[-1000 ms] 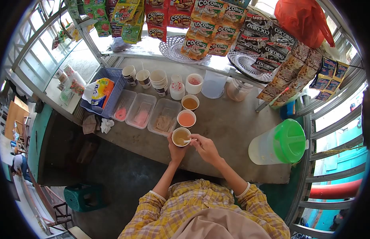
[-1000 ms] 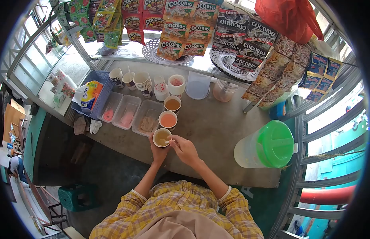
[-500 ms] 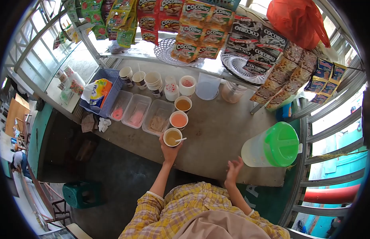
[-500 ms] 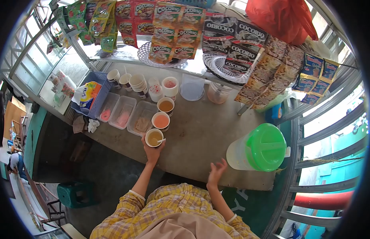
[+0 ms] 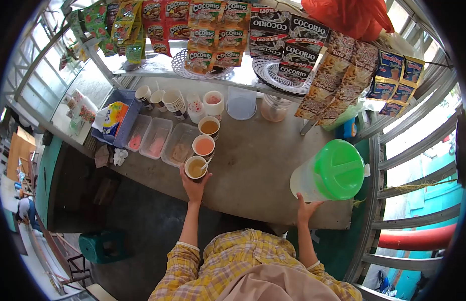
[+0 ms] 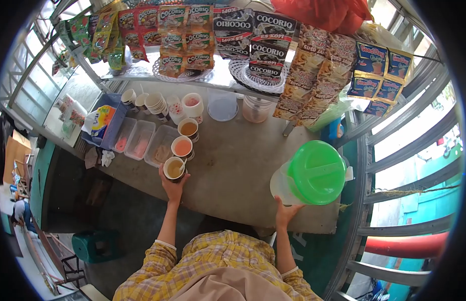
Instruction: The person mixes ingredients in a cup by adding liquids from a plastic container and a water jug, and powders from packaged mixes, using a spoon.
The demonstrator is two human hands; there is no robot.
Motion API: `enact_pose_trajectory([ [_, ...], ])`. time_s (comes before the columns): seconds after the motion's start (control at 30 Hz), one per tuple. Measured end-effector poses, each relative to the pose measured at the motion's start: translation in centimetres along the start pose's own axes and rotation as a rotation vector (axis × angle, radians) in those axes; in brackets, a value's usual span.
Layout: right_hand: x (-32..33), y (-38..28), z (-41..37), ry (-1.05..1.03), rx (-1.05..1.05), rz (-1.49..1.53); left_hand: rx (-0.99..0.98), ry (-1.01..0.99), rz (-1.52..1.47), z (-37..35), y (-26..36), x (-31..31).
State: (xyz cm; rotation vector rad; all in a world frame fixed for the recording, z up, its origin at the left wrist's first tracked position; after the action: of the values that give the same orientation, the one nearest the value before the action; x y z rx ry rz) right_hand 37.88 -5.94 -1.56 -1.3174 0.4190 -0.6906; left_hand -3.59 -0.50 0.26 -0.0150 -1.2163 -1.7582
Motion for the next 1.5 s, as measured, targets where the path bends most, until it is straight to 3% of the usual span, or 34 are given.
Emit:
enact_pose_trajectory([
  [0.23,4.5,3.5,7.5,-0.427,-0.026,0.078,0.021,0.060,0.123,-3.6,-0.4,4.4],
  [0.33,5.7,2.0,10.3,-0.607,-0.082,0.035,0.055,0.055,0.162,-4.8,-0.8,5.8],
  [0.43,4.8,1.4,9.2,-0.505,-0.113,0.295,0.082,0.086,0.199,-4.6,-1.1,7.0],
  [0.53,4.4,-0.6,6.2,-0.297,-0.201,0.147,0.059,0.134,0.224,-3.3,-1.2,8.2],
  [0.63,2.1,-2.6,3.1,-0.179,-0.030,0.254,0.047,0.184,0.217,-1.6,-2.0,9.1],
  [0.73,-1.1,-2.5,0.5,0.046,-0.190,0.442,0.089,0.196,0.164,0.0,-3.1,9.7],
  [0.83,-4.6,-2.9,-3.1,0.061,-0.309,0.271,0.114,0.230,0.193,2.0,-5.0,10.0],
  [0.93,-9.8,-9.3,-6.1,-0.582,-0.097,0.113,0.102,0.251,0.201,4.4,-7.2,11.0],
  [1.1,-20.4,-15.8,-10.8,-0.470,0.087,0.037,0.070,0.165,0.184,9.6,-12.9,15.7],
  [1.23,-26.5,-17.2,-13.0,-0.218,0.157,0.072,0.121,0.095,0.296,13.7,-19.5,19.9],
  [1.43,-28.9,-14.8,-14.4,-0.077,0.108,-0.061,0.423,0.006,0.636,19.3,-27.0,22.4],
  [1.5,-28.9,-12.1,-14.1,-0.125,0.017,-0.046,0.396,-0.094,0.684,20.6,-27.8,22.1],
])
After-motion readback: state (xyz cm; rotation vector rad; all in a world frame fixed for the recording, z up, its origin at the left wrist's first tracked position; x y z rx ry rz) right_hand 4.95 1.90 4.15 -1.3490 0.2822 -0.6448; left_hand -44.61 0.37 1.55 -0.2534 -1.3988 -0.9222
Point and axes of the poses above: each hand's wrist, its own z-axis towards the middle knuckle, its own x-axis out of the back of the hand, y = z × x, the point moved 2 cm from there along z, towards the middle knuckle, and after that the axes turned 12 degrees about z, right-handed, at the moved point
